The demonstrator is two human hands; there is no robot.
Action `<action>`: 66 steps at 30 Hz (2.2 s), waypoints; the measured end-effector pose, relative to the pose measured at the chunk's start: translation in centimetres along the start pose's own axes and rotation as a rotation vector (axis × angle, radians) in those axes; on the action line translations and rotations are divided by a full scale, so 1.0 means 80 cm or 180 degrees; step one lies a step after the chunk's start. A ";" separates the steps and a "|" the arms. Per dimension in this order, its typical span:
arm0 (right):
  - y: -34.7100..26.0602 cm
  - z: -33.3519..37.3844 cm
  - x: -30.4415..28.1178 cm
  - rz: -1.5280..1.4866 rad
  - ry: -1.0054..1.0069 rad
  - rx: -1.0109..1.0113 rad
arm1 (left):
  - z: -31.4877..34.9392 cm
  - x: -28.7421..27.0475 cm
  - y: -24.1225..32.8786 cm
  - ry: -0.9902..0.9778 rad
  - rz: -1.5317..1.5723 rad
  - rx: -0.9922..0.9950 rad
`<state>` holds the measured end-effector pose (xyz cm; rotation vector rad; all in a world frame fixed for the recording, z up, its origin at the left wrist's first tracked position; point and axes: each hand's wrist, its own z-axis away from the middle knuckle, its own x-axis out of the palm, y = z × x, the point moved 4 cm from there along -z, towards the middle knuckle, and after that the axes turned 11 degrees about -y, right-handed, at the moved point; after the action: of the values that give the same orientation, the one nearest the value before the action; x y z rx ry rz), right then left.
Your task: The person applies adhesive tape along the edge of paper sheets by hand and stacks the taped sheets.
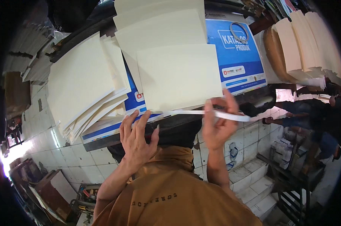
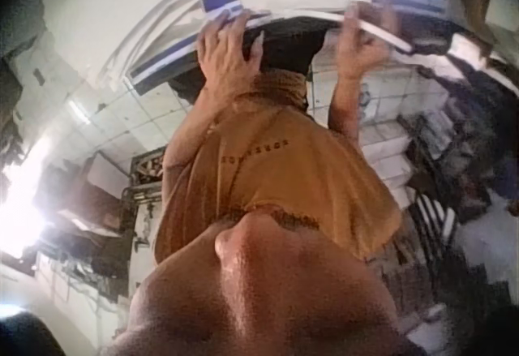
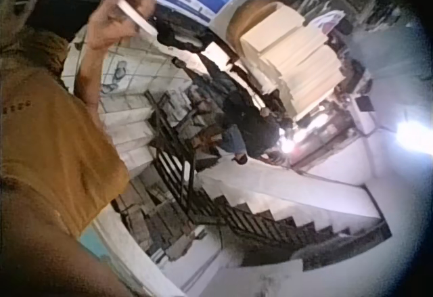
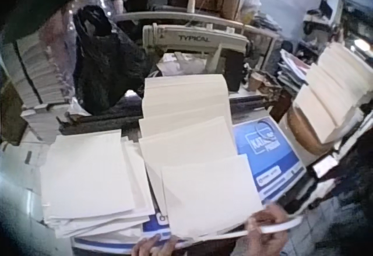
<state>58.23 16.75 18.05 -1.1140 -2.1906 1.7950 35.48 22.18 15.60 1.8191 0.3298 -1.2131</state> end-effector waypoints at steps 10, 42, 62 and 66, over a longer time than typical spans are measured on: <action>0.078 -0.036 -0.080 0.1815 -0.0154 -0.0404 | -0.005 -0.005 0.006 -0.0214 -0.0338 0.0010; 0.069 -0.047 -0.063 0.2515 -0.0457 -0.0559 | -0.004 -0.003 0.013 -0.0505 -0.0431 -0.0098; 0.022 0.012 -0.052 0.1371 -0.0258 0.0111 | -0.126 0.085 0.100 -0.0981 -0.0353 0.0644; 0.029 0.008 -0.048 0.1686 -0.0340 0.0191 | -0.118 0.096 0.107 -0.1036 -0.0721 0.0531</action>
<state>61.80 14.09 17.18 -1.7470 -2.0028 2.1365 50.29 22.94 14.78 1.7179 0.2596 -1.7126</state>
